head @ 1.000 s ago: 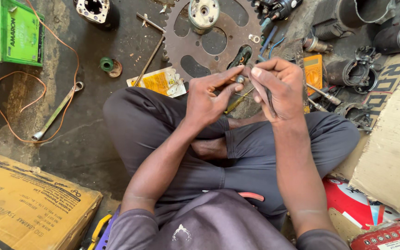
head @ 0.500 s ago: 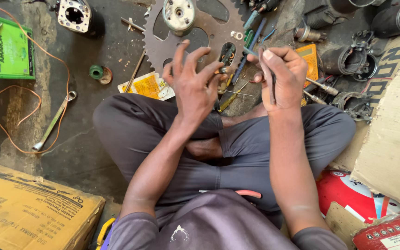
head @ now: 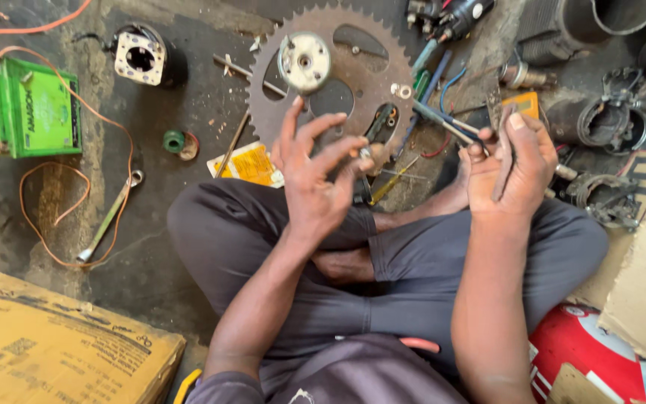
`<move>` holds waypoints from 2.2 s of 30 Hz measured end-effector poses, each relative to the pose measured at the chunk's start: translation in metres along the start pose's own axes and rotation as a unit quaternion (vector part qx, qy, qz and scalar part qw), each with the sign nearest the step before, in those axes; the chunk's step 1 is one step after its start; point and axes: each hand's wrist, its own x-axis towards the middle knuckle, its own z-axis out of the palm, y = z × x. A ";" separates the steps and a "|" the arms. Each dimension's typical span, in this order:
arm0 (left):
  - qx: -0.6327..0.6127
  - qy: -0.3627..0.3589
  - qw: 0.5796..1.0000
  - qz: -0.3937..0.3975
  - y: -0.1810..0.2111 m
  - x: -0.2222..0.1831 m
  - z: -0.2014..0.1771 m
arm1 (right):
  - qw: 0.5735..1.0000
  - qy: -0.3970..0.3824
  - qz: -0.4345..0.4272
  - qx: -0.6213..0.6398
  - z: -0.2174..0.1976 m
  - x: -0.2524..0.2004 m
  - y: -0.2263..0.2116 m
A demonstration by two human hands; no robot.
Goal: The person sits on the floor and uses a small metal tool to scrape and clean a small metallic component held in their left hand. The person repeatedly scrapes the surface of the component while surrounded by various mechanical parts and tools.
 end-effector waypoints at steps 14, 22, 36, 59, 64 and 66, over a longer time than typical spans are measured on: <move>0.109 -0.040 0.993 0.038 0.004 -0.003 0.015 | 0.995 -0.068 -0.038 -0.062 0.025 -0.017 0.022; 0.094 -0.064 0.992 0.047 0.001 -0.004 0.009 | 0.949 -0.138 -0.054 -0.278 0.058 -0.059 0.045; 0.080 -0.058 0.993 0.069 -0.003 0.000 0.005 | 0.930 -0.146 -0.089 -0.326 0.051 -0.058 0.066; 0.057 -0.039 0.993 0.099 -0.014 -0.001 0.007 | 0.939 -0.228 -0.155 -0.205 0.032 -0.074 0.019; 0.050 -0.034 0.992 0.107 -0.014 -0.001 0.008 | 0.896 -0.253 -0.234 -0.281 0.017 -0.080 0.029; 0.051 -0.036 0.993 0.104 -0.013 -0.001 0.007 | 0.905 -0.241 -0.226 -0.268 0.015 -0.077 0.039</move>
